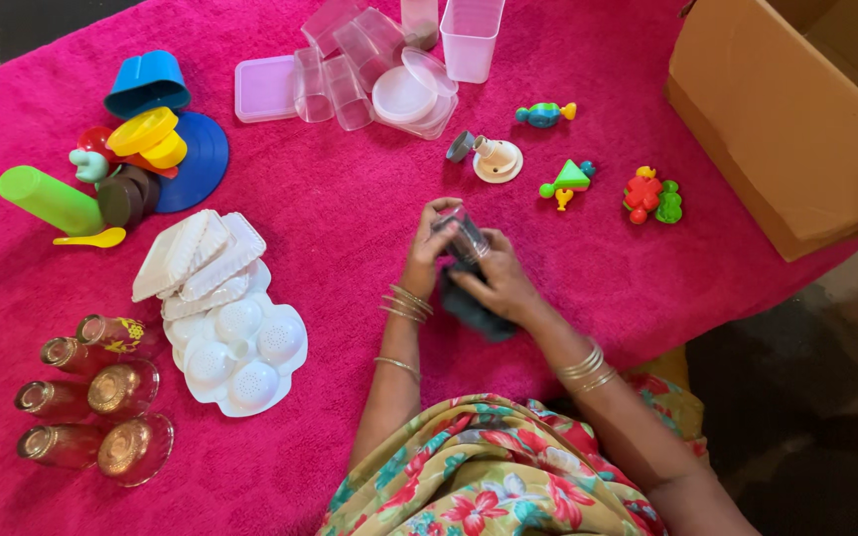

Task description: The person wipes several small plastic items with a dark cloth on a pink cloth-covered surface. They handle a small clear bottle, a pink-lidded container, and a clear rectangular container, wiping each one and placing it aside.

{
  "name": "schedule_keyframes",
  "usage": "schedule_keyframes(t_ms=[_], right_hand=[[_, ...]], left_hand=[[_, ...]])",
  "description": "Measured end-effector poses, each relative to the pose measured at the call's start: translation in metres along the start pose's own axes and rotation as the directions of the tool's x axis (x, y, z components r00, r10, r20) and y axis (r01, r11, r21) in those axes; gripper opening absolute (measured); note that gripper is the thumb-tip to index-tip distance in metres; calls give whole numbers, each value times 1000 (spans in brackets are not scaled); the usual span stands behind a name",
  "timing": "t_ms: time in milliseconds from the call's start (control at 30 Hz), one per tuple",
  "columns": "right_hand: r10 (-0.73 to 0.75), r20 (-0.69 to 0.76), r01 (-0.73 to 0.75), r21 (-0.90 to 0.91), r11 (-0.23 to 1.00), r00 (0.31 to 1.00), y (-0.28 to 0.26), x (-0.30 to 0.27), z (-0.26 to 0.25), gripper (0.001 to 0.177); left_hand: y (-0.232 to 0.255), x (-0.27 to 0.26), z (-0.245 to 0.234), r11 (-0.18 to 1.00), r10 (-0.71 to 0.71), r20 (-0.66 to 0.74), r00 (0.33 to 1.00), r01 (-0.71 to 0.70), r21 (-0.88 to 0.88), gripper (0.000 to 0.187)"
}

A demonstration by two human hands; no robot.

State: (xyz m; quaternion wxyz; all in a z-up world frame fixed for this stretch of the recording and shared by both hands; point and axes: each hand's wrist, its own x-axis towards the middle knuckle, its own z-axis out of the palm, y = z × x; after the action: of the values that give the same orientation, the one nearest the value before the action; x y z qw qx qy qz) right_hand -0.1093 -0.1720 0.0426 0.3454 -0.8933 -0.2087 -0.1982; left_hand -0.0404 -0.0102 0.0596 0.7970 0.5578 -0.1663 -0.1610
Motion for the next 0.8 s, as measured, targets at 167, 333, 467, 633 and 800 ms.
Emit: schedule_keyframes(t_ms=[167,333,467,633,800], right_hand=[[-15,-185,-51,-346,937,983,-30,3,-3,69],[130,-200,-145,-66,987,971,-23,1,-3,60],[246,-244,-210,164,964,938,-20,-2,-5,49],[109,-202,-138,-136,981,973,-23,6,-10,57],[236,-132,-240,-12,971,963,-17,2,-4,61]], left_hand=[[10,-2,11,996,71,64,995,-74,40,40],[11,-7,12,968,-34,23,999,39,-246,45],[-27,6,4,933,-128,-61,990,99,-345,42],[-60,23,-14,983,-39,-83,996,23,-182,35],[-37,13,-12,992,84,40,996,-79,-102,41]])
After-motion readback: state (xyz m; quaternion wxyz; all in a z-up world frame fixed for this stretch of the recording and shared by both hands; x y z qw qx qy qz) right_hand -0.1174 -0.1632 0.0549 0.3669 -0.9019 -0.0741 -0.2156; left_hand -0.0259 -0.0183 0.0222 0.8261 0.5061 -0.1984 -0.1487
